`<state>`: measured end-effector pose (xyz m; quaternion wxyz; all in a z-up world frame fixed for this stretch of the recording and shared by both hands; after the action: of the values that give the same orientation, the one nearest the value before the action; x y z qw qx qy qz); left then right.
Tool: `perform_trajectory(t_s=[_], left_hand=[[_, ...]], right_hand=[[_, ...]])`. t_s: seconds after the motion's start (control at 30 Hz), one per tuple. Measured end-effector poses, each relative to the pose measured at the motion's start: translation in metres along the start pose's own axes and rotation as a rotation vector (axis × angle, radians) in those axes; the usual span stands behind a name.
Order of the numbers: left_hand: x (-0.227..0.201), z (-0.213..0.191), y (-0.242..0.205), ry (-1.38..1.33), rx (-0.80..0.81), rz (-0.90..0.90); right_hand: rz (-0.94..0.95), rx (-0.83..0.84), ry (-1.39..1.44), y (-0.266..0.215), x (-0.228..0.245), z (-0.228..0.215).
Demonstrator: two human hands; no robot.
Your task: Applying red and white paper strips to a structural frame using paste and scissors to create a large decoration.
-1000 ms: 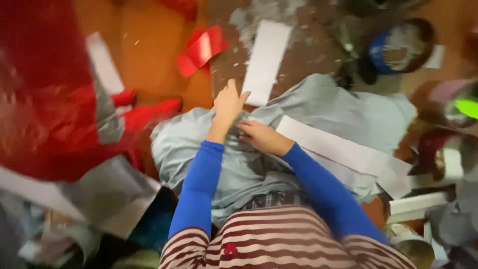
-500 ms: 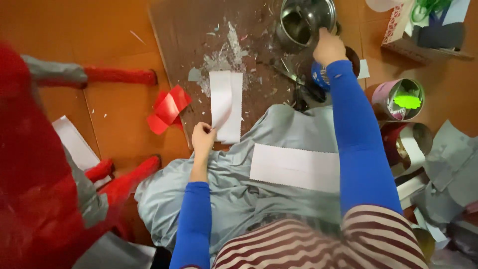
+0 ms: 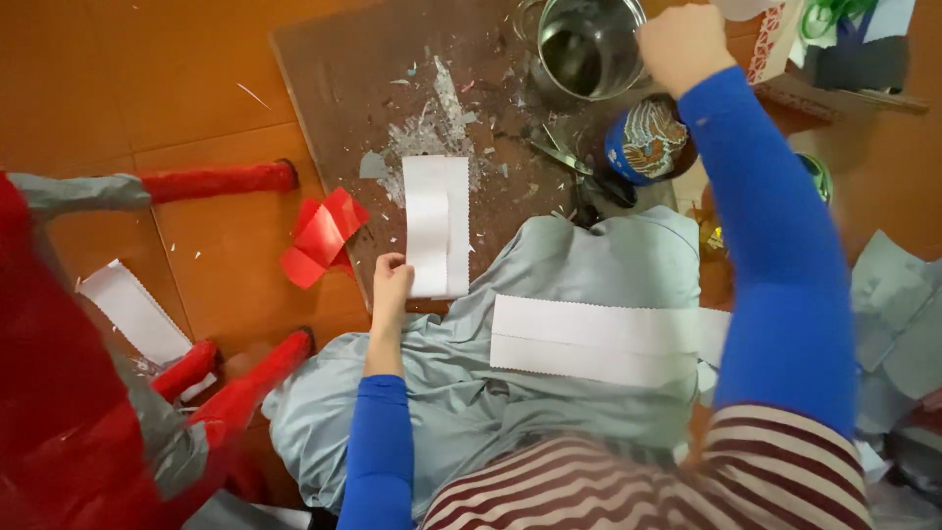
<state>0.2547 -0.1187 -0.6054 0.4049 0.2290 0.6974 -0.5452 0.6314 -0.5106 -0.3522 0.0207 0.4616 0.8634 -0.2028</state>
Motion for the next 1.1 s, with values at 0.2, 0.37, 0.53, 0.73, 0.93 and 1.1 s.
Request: perform_trajectory(t_s=[0.2, 0.37, 0.53, 0.73, 0.93, 1.1], left_hand=[[0.005, -0.006, 0.004, 0.024, -0.037, -0.083], [-0.035, 0.017, -0.022, 0.099, 0.095, -0.045], [-0.011, 0.017, -0.002, 0.085, 0.150, 0.058], [-0.009, 0.024, 0.001, -0.039, 0.147, 0.106], [0.019, 0.023, -0.011, -0.135, 0.006, 0.057], [0.031, 0.022, -0.012, -0.202, -0.061, 0.025]], right_hand=[[0.256, -0.004, -0.105, 0.037, 0.007, 0.069], [0.193, 0.067, -0.032, 0.022, 0.006, 0.032], [0.149, 0.466, 0.794, -0.025, 0.014, 0.074], [0.415, 0.286, 2.185, -0.131, 0.117, 0.100], [0.450, 0.189, 2.004, -0.171, 0.233, 0.122], [-0.226, -0.387, 1.059, -0.164, 0.322, 0.014]])
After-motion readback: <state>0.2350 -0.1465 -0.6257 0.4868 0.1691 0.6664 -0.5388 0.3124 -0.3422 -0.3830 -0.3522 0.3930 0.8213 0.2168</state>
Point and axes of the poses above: each hand's wrist, its own y-axis towards the middle knuckle, its own z-axis out of the palm, x = y × z, the point moved 10 cm from there along y, towards the middle knuckle, and after that the axes turned 9 degrees about y, right-handed, at the moved point
